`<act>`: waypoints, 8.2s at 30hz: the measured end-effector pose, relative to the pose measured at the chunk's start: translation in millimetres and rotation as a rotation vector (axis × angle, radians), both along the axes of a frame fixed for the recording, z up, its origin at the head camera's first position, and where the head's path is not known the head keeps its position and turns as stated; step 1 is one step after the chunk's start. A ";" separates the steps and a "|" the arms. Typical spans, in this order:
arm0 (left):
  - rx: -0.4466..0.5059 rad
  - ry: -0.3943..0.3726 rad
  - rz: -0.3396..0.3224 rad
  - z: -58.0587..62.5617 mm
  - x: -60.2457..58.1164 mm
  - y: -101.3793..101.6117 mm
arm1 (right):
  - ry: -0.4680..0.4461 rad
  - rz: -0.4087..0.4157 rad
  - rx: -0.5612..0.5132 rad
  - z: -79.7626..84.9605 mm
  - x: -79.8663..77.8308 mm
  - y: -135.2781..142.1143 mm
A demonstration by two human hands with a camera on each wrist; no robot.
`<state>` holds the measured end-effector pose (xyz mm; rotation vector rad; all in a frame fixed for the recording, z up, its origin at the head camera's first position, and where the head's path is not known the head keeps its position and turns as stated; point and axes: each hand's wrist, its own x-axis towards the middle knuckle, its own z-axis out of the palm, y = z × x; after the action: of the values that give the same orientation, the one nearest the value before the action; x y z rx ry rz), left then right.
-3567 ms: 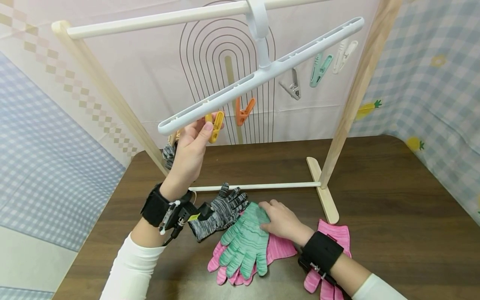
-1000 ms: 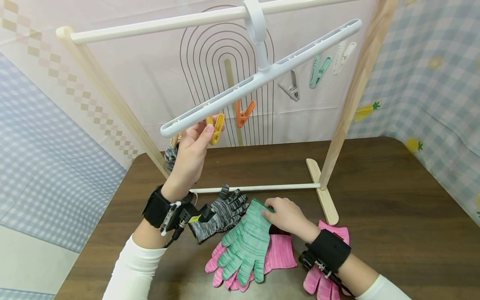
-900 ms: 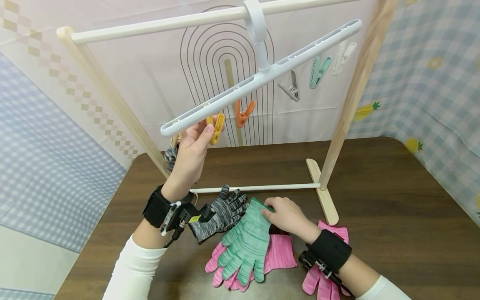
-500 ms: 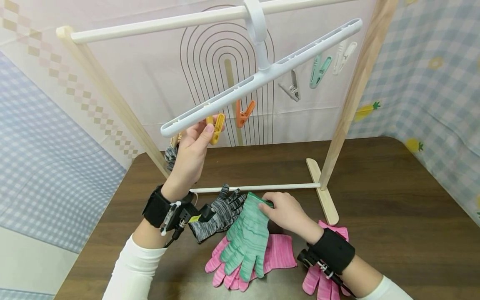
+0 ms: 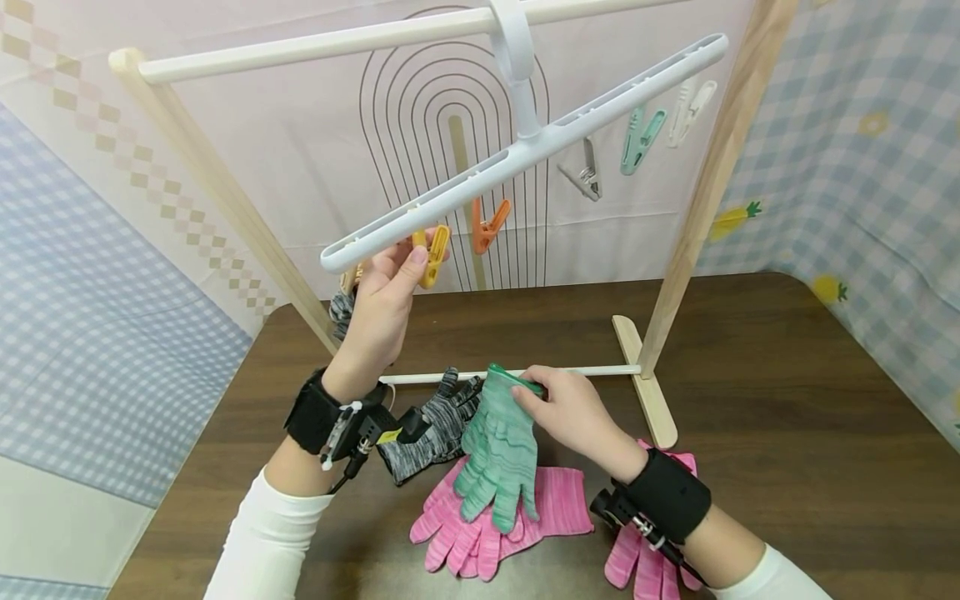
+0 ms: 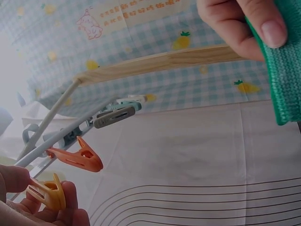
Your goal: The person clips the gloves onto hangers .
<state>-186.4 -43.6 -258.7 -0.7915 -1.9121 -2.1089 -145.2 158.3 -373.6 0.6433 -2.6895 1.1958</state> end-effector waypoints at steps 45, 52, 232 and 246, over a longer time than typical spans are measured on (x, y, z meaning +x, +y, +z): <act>0.074 -0.012 0.010 -4.6 -4.6 2.0 | 0.212 -0.051 -0.154 27.7 -8.7 -22.8; 0.088 -0.020 0.009 -4.5 -3.9 2.4 | 0.221 -0.040 -0.168 33.5 -8.1 -25.8; -0.155 -0.074 -0.047 -50.3 15.6 -24.1 | 0.156 0.047 -0.375 42.0 -19.1 -49.4; -0.327 -0.008 -0.021 -67.9 28.8 -34.7 | 0.090 0.064 -0.418 36.6 -17.1 -45.6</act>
<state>-157.6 -78.3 -326.6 -0.8664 -2.2969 -1.8340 -162.3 112.7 -337.1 0.6973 -2.2563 1.6354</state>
